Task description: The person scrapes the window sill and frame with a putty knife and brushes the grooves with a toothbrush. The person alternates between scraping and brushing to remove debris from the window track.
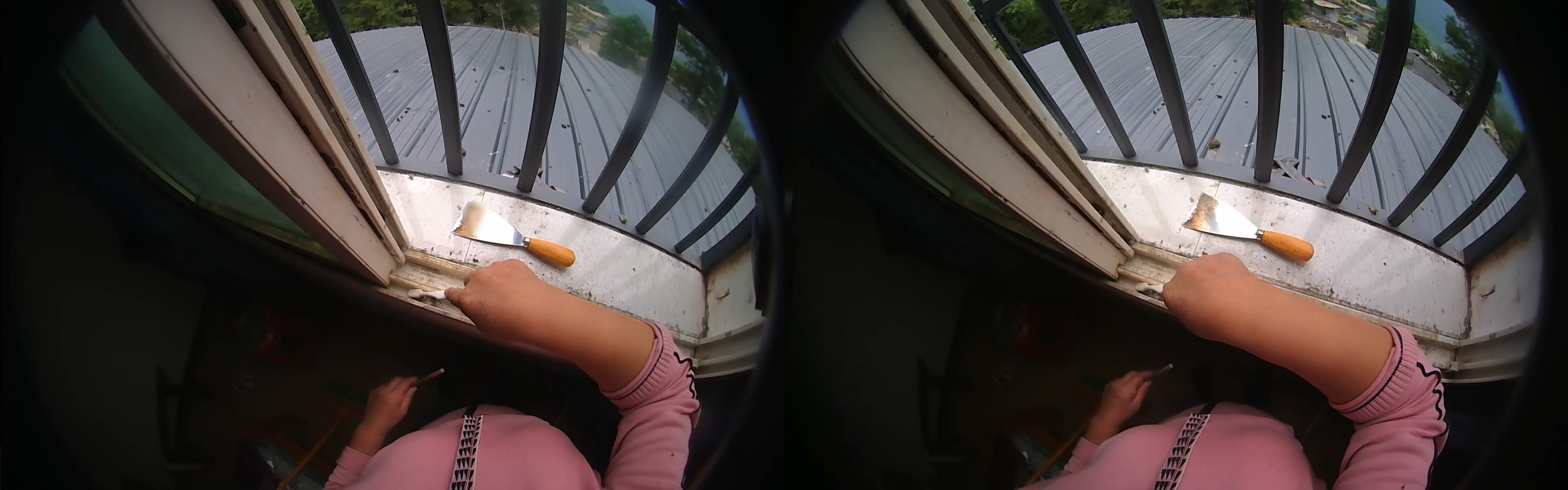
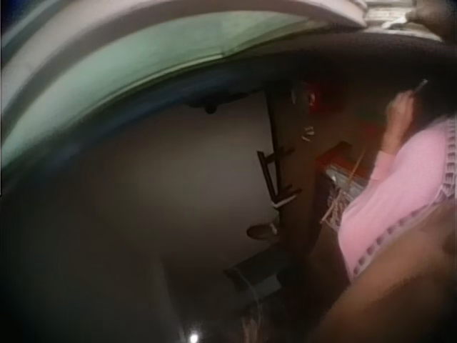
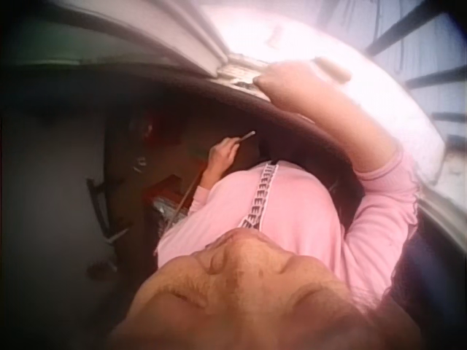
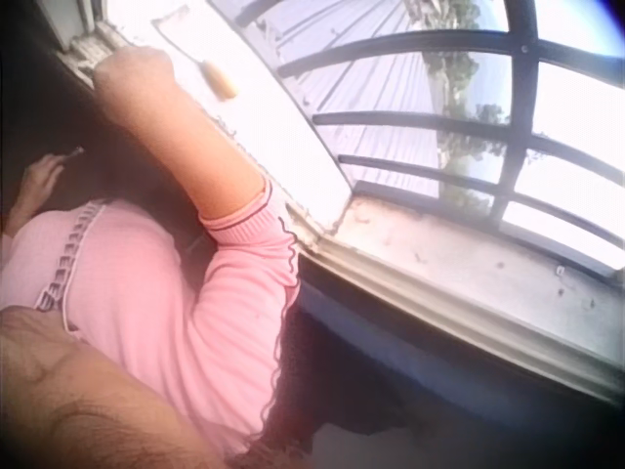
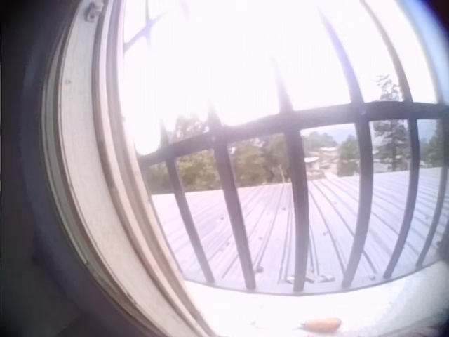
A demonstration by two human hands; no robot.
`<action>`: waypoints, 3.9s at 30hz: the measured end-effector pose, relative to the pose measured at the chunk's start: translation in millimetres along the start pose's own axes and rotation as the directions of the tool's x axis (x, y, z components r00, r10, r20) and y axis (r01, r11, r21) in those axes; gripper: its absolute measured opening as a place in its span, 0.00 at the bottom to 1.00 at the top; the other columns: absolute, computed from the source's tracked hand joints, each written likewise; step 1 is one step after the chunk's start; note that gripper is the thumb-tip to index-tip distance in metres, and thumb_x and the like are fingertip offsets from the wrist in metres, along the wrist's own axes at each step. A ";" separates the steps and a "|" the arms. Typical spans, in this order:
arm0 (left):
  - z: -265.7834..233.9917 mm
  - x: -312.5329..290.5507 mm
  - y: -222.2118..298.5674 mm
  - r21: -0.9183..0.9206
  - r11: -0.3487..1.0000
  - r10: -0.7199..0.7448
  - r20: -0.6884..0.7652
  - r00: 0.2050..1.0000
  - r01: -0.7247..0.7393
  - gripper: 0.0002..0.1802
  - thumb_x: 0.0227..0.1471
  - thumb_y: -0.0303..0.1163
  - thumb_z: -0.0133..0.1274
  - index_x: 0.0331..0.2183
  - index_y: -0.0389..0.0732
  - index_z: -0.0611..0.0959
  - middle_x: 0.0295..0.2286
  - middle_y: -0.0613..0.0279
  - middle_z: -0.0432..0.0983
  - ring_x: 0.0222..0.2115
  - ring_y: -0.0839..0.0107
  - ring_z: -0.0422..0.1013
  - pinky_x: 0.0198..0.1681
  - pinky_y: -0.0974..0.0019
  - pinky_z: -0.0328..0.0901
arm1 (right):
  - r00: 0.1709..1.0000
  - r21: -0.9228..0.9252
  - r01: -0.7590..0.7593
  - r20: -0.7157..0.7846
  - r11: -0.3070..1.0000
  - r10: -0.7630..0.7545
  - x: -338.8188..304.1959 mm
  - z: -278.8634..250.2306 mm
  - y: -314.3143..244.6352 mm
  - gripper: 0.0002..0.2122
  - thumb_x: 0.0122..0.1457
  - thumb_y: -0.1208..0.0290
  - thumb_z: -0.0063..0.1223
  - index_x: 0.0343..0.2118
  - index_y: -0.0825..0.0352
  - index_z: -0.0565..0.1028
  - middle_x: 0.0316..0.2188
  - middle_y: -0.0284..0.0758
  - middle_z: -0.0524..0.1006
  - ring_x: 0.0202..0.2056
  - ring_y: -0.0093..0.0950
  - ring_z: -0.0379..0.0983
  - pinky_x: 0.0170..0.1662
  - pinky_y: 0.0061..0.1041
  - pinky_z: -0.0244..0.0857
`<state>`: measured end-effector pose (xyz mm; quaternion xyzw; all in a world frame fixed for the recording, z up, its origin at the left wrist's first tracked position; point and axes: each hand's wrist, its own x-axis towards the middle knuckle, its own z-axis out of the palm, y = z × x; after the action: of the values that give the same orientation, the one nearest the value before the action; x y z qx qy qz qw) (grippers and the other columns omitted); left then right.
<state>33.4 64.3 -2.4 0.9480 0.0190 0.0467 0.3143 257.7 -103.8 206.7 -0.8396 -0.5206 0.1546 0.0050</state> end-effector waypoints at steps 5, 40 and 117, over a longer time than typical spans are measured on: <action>2.7 -3.7 0.2 -0.004 1.000 0.031 0.050 0.998 -0.031 0.09 0.46 0.29 0.52 0.34 0.41 0.78 0.28 0.56 0.74 0.25 0.56 0.72 0.27 0.60 0.67 | 0.984 0.058 0.030 -0.179 0.998 -0.019 29.7 50.0 1.1 0.18 0.52 0.73 0.43 0.48 0.59 0.69 0.29 0.39 0.73 0.28 0.38 0.74 0.31 0.36 0.68; -2.4 -10.8 -20.8 0.028 1.000 -0.012 -0.008 1.000 0.012 0.10 0.46 0.30 0.53 0.34 0.43 0.78 0.27 0.60 0.74 0.26 0.57 0.72 0.29 0.59 0.67 | 0.974 -0.085 -0.172 0.133 0.981 0.182 -105.8 -23.7 5.0 0.14 0.51 0.75 0.46 0.42 0.60 0.73 0.24 0.36 0.74 0.26 0.35 0.74 0.25 0.31 0.66; 5.0 -35.3 -11.4 0.037 0.996 -0.077 0.051 0.996 0.075 0.10 0.47 0.31 0.52 0.35 0.43 0.78 0.27 0.58 0.74 0.25 0.58 0.72 0.26 0.60 0.67 | 0.981 0.026 0.010 -0.192 1.000 -0.005 42.6 41.8 25.2 0.13 0.54 0.75 0.41 0.41 0.61 0.73 0.25 0.40 0.75 0.31 0.37 0.74 0.32 0.34 0.67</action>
<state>-1.3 68.1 -15.9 0.9528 0.0477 0.0095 0.2996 286.2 -84.4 151.8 -0.8486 -0.5186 0.0798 0.0669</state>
